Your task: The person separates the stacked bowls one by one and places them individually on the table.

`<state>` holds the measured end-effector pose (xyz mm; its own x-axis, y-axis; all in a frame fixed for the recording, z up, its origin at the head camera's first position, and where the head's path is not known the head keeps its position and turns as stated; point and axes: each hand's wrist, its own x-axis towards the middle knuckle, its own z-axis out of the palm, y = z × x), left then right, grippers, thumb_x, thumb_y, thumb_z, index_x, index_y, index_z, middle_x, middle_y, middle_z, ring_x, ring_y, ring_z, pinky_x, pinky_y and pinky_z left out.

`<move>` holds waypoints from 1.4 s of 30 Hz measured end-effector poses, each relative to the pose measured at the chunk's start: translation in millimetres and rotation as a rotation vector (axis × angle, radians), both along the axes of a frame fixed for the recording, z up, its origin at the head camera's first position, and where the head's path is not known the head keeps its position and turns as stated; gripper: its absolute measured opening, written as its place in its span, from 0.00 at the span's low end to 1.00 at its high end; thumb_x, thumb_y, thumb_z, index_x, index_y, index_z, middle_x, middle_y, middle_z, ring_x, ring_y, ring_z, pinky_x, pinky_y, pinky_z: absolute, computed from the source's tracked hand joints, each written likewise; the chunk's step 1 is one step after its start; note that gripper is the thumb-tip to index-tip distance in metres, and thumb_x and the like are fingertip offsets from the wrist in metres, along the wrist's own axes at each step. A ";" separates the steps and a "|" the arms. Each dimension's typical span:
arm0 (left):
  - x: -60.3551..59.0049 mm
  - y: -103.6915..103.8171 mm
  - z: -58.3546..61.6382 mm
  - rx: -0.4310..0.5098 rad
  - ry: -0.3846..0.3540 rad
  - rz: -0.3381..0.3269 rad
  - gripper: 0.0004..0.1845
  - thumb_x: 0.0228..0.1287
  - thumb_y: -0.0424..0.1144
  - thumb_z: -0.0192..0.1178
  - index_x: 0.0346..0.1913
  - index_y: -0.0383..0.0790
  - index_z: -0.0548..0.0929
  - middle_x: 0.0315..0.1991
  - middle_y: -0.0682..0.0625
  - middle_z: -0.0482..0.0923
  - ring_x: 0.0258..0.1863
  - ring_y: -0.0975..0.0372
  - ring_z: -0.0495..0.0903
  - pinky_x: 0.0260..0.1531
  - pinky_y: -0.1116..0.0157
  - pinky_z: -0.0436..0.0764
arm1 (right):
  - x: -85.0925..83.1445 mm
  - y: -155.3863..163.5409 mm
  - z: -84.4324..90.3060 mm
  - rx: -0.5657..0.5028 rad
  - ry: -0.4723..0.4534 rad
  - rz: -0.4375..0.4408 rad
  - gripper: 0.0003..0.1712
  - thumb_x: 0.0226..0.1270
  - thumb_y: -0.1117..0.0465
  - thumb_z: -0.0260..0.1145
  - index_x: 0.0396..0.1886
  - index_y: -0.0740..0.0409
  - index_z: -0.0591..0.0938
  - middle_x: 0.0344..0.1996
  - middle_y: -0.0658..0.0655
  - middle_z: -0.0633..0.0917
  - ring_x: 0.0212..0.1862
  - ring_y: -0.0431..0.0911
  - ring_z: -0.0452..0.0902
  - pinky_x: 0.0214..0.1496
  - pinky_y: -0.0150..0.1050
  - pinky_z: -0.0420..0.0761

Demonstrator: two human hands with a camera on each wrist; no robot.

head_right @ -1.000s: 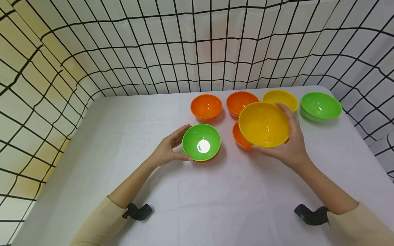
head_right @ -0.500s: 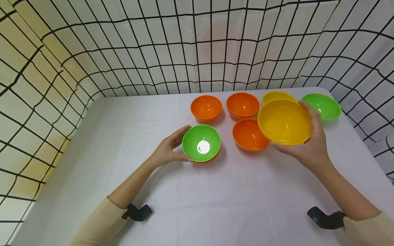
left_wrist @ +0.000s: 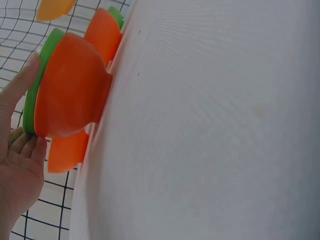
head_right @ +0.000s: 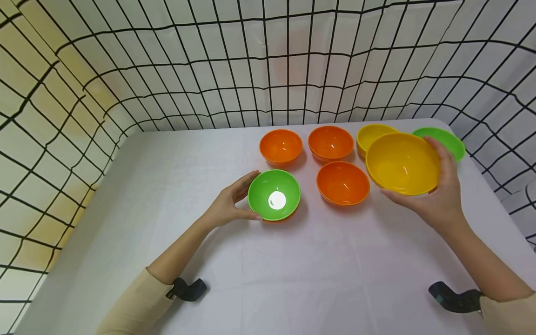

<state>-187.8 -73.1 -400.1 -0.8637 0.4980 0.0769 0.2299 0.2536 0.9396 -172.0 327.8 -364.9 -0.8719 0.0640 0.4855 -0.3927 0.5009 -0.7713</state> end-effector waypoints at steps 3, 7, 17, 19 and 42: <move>-0.1 0.0 -0.8 -0.004 0.004 0.000 0.53 0.39 0.29 0.74 0.70 0.37 0.56 0.70 0.45 0.57 0.67 0.57 0.61 0.64 0.62 0.65 | -0.1 3.7 -4.7 0.010 -0.024 -0.031 0.59 0.34 0.84 0.70 0.69 0.51 0.60 0.64 0.49 0.63 0.59 0.37 0.60 0.55 0.15 0.65; -0.1 0.3 -1.1 -0.011 0.008 0.003 0.53 0.39 0.29 0.74 0.70 0.37 0.56 0.70 0.46 0.57 0.67 0.57 0.61 0.63 0.61 0.65 | 0.0 9.7 -12.2 0.013 -0.056 -0.068 0.57 0.37 0.83 0.70 0.69 0.48 0.59 0.63 0.46 0.63 0.59 0.35 0.58 0.56 0.13 0.64; -12.4 -2.1 -27.8 0.002 0.017 0.010 0.55 0.36 0.32 0.76 0.71 0.44 0.56 0.70 0.52 0.57 0.66 0.61 0.61 0.63 0.63 0.66 | -9.7 37.9 -53.3 0.028 -0.155 -0.133 0.53 0.46 0.73 0.71 0.70 0.42 0.56 0.63 0.43 0.60 0.61 0.34 0.56 0.61 0.17 0.59; -13.0 -2.2 -29.2 0.007 0.022 0.010 0.55 0.36 0.33 0.77 0.71 0.46 0.56 0.69 0.54 0.58 0.66 0.62 0.61 0.63 0.64 0.66 | -10.6 41.3 -59.6 0.026 -0.192 -0.139 0.54 0.47 0.71 0.72 0.70 0.41 0.55 0.64 0.45 0.59 0.62 0.35 0.55 0.63 0.19 0.57; -13.5 -3.6 -29.5 -0.001 0.020 0.014 0.54 0.37 0.35 0.76 0.70 0.47 0.57 0.69 0.56 0.58 0.66 0.64 0.62 0.62 0.65 0.66 | -20.3 50.4 -98.8 0.129 -0.287 -0.189 0.57 0.47 0.60 0.74 0.71 0.36 0.50 0.68 0.52 0.54 0.68 0.45 0.49 0.73 0.39 0.47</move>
